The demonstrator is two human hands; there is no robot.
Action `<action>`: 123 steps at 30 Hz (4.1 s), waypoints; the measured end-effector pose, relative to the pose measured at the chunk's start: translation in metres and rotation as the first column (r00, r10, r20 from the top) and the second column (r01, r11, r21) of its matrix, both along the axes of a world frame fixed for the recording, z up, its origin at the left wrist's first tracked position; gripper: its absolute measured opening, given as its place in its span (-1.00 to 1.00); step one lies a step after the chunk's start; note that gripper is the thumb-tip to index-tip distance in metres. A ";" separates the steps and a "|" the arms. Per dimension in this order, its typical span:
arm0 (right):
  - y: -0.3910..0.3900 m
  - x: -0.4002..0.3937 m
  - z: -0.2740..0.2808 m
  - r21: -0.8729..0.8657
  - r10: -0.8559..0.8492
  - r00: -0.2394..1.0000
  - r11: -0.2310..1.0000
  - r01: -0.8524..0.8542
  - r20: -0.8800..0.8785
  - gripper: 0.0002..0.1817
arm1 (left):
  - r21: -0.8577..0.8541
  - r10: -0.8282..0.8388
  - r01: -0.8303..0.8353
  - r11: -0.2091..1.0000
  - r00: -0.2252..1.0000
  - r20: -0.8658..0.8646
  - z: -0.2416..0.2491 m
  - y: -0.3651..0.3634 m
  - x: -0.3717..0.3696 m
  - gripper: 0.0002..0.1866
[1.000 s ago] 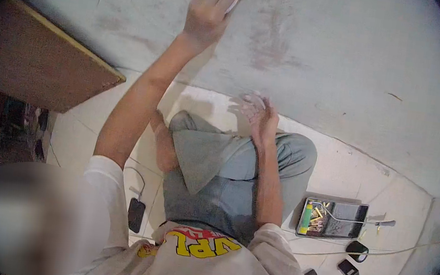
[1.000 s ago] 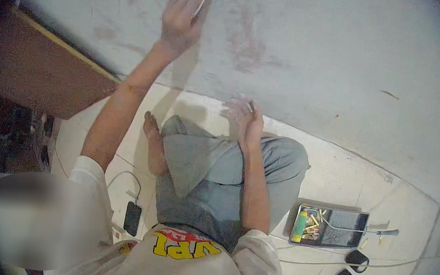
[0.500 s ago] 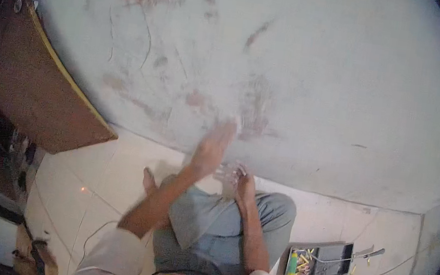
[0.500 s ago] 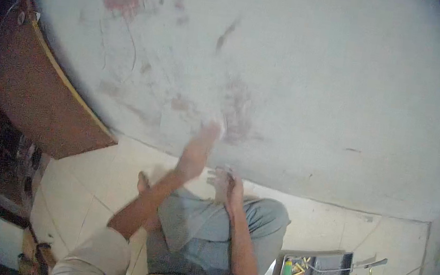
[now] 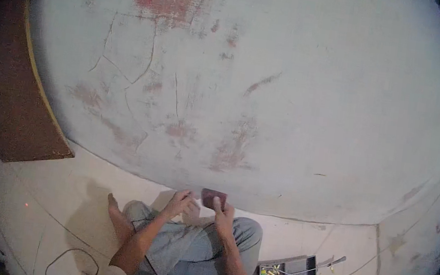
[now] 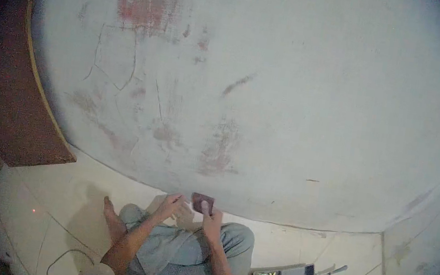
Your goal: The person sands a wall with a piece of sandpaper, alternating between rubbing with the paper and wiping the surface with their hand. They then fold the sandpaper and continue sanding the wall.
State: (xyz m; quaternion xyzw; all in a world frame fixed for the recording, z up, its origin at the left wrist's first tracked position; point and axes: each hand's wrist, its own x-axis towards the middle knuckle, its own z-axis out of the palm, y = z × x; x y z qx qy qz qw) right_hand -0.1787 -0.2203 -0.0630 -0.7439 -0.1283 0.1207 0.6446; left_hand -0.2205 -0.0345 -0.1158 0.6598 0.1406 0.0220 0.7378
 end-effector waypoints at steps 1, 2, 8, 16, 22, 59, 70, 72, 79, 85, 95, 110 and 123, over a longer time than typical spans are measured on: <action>-0.001 0.003 0.015 0.069 -0.233 0.939 0.973 0.222 0.252 -0.63 | -0.073 0.023 -0.032 0.997 0.992 -0.125 -0.002 0.006 -0.002 -0.60; -0.008 -0.003 0.057 0.023 -0.315 0.900 0.946 0.323 0.302 -0.64 | -0.089 0.010 -0.020 0.996 0.994 -0.111 -0.022 0.015 0.003 -0.60; -0.017 0.044 0.261 0.274 -0.380 0.047 0.741 0.614 0.924 -0.62 | 0.543 -0.137 0.106 0.833 0.991 0.016 -0.067 0.018 0.019 -0.61; 0.017 0.094 0.307 -0.424 0.419 0.118 0.782 0.457 0.900 -0.49 | 0.402 -0.043 0.051 0.914 0.999 -0.030 -0.076 0.034 0.018 -0.70; 0.011 0.108 0.290 -0.219 0.337 -0.164 0.842 0.493 0.927 -0.56 | 0.217 0.095 -0.072 0.973 0.991 -0.096 -0.068 0.047 0.016 -0.71; 0.014 0.138 0.286 -0.289 0.318 -0.048 0.907 0.306 0.947 -0.61 | 0.124 0.044 -0.014 0.992 0.969 -0.243 -0.087 0.050 0.018 -0.72; 0.023 0.089 0.290 -0.450 0.350 0.361 0.860 0.243 0.864 -0.67 | 0.189 0.015 0.035 0.981 0.967 -0.255 -0.090 0.052 0.017 -0.68; 0.012 0.122 0.282 -0.614 0.730 -0.307 0.681 0.398 0.611 -0.65 | 0.204 0.057 -0.010 0.979 0.972 -0.226 -0.093 0.053 0.018 -0.71; 0.017 0.116 0.285 -0.548 0.661 -0.302 0.744 0.381 0.687 -0.61 | 0.219 0.079 -0.025 0.975 0.967 -0.241 -0.079 0.049 0.013 -0.74; 0.029 0.113 0.292 -0.405 0.514 -0.205 0.818 0.409 0.833 -0.58 | 0.203 0.041 0.010 0.979 0.969 -0.244 -0.087 0.049 0.015 -0.72; 0.026 0.118 0.318 -0.316 0.429 -0.247 0.865 0.389 0.869 -0.56 | 0.152 0.124 -0.099 0.984 0.978 -0.170 -0.090 0.052 0.014 -0.80; 0.025 0.088 0.256 -0.444 0.559 -0.180 0.783 0.436 0.809 -0.42 | 0.141 0.106 -0.075 0.987 0.968 -0.229 -0.085 0.052 0.014 -0.71; 0.085 0.095 0.334 -0.109 0.279 -0.292 0.866 0.488 0.915 -0.46 | 0.185 0.088 -0.045 0.982 0.969 -0.232 -0.085 0.053 0.015 -0.71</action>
